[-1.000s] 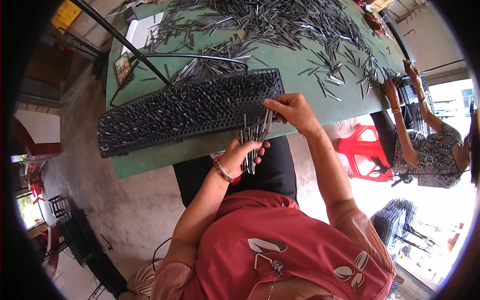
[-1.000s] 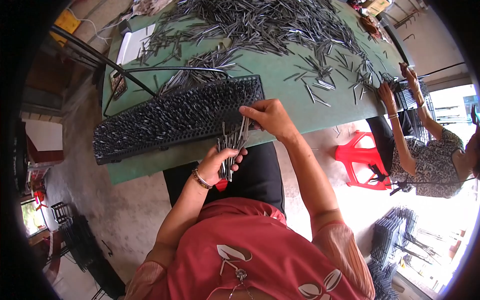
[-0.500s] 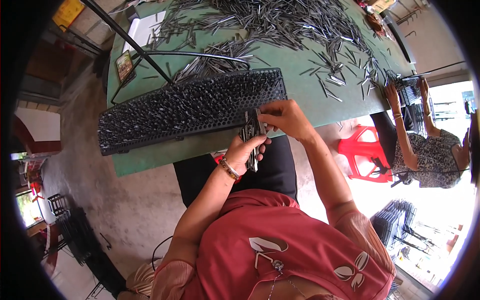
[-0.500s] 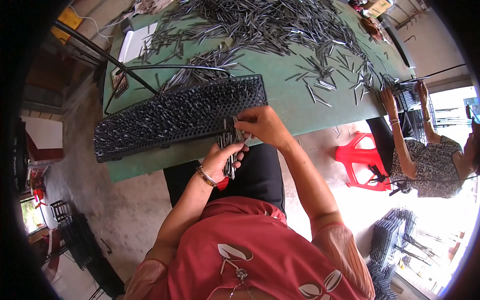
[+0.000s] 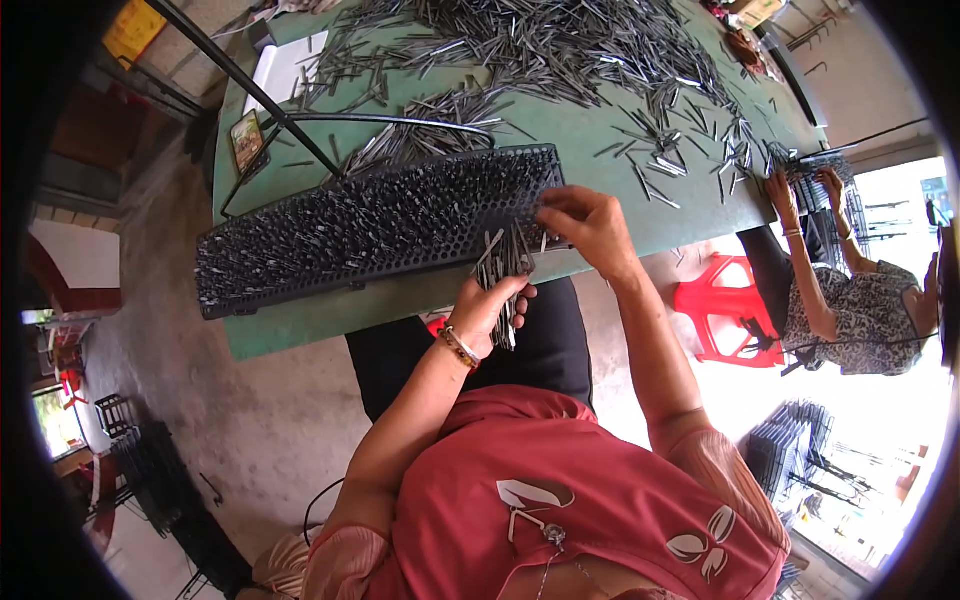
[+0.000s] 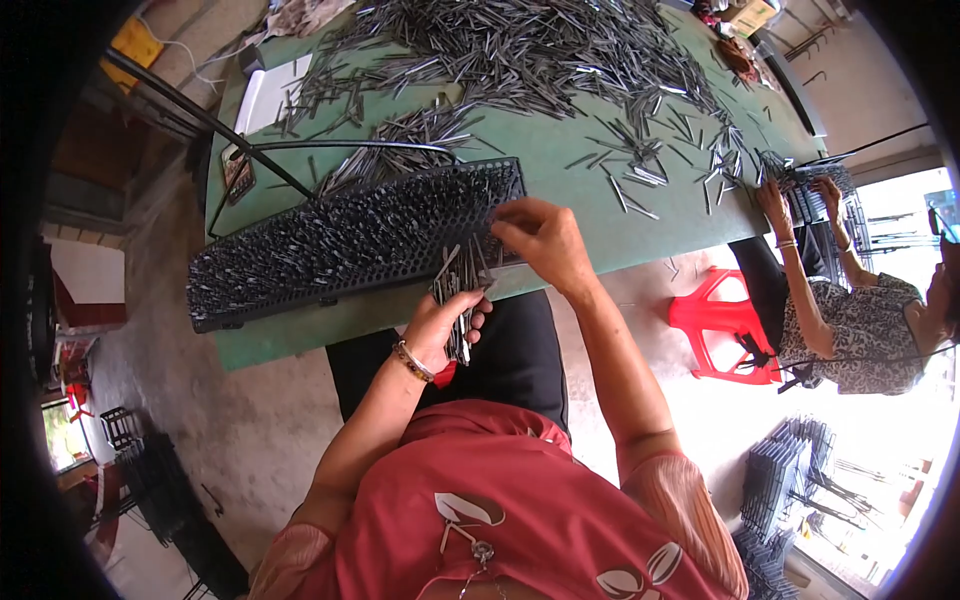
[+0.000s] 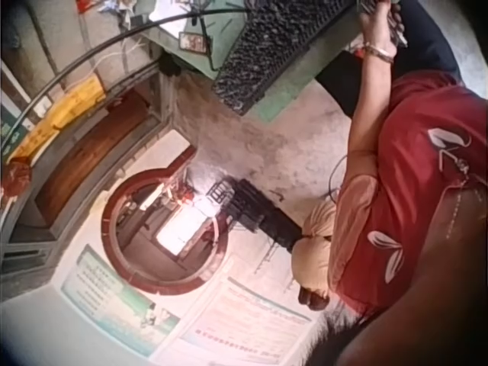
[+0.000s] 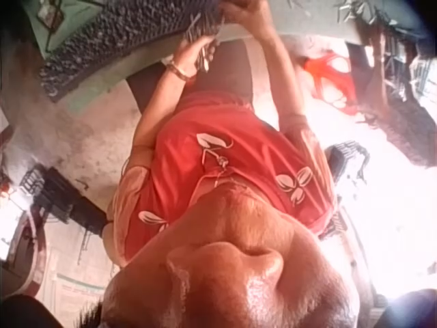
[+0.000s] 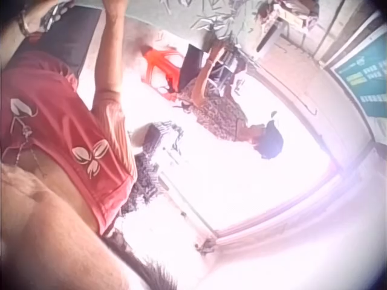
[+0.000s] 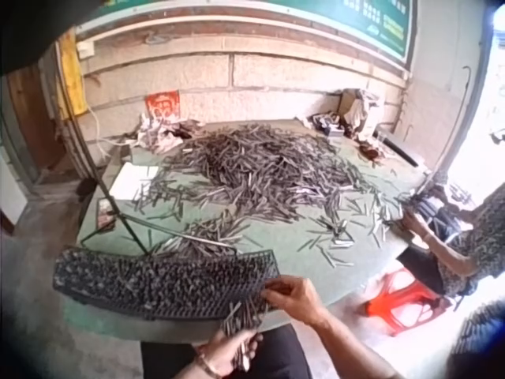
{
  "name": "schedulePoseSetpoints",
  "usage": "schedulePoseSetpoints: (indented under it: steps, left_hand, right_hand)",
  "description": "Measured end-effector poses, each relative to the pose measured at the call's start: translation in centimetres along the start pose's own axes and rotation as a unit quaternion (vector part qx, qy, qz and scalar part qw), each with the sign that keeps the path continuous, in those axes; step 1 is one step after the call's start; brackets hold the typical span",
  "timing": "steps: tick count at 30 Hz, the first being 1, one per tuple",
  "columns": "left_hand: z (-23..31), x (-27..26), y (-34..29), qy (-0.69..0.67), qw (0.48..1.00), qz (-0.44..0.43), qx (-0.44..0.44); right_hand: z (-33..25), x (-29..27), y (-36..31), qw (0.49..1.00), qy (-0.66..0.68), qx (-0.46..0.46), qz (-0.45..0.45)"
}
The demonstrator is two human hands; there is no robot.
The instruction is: Picking up small metal pins and inserting them into a black plastic grid base on a workbench.
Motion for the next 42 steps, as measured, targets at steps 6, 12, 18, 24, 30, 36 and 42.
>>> schedulePoseSetpoints:
  steps: [6, 12, 18, 24, 30, 36, 42]
  left_hand:
    - [0.1, 0.3, -0.2, 0.035, 0.999, -0.010, -0.002]
    - [0.1, -0.2, 0.2, 0.049, 0.998, -0.024, -0.015]
    - [0.3, -0.7, 0.4, 0.085, 0.995, -0.044, -0.009]
    - [0.3, -1.2, 0.3, 0.074, 0.996, -0.053, -0.015]
    - [0.4, -1.3, 0.3, 0.045, 0.996, -0.072, -0.009]
    - [0.5, -1.9, -0.3, 0.035, 0.996, -0.081, 0.011]
    - [0.3, -1.6, -0.3, -0.004, 0.999, -0.053, 0.002]
  right_hand:
    - [-1.2, -2.9, 2.3, 0.980, -0.034, -0.109, 0.164]
    - [-1.6, -2.2, 2.5, 0.946, -0.138, -0.166, 0.243]
    - [-4.4, -0.1, 0.6, 0.842, -0.318, -0.378, 0.216]
    - [-3.8, 0.0, -0.6, 0.913, -0.218, -0.324, 0.115]
    - [-3.5, 3.3, -5.4, 0.839, -0.360, -0.406, -0.041]
    - [-3.7, 3.6, -6.3, 0.784, -0.390, -0.482, 0.000]
    - [-5.1, 0.8, -2.6, 0.909, -0.188, -0.338, 0.156]
Point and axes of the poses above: each hand's wrist, its own y-axis towards the middle knuckle, its own x-axis out of the palm, z = x × y, the point moved 8 cm from there along y, towards the middle knuckle, and after that the axes turned 9 degrees about -y, right-handed, at the moved point
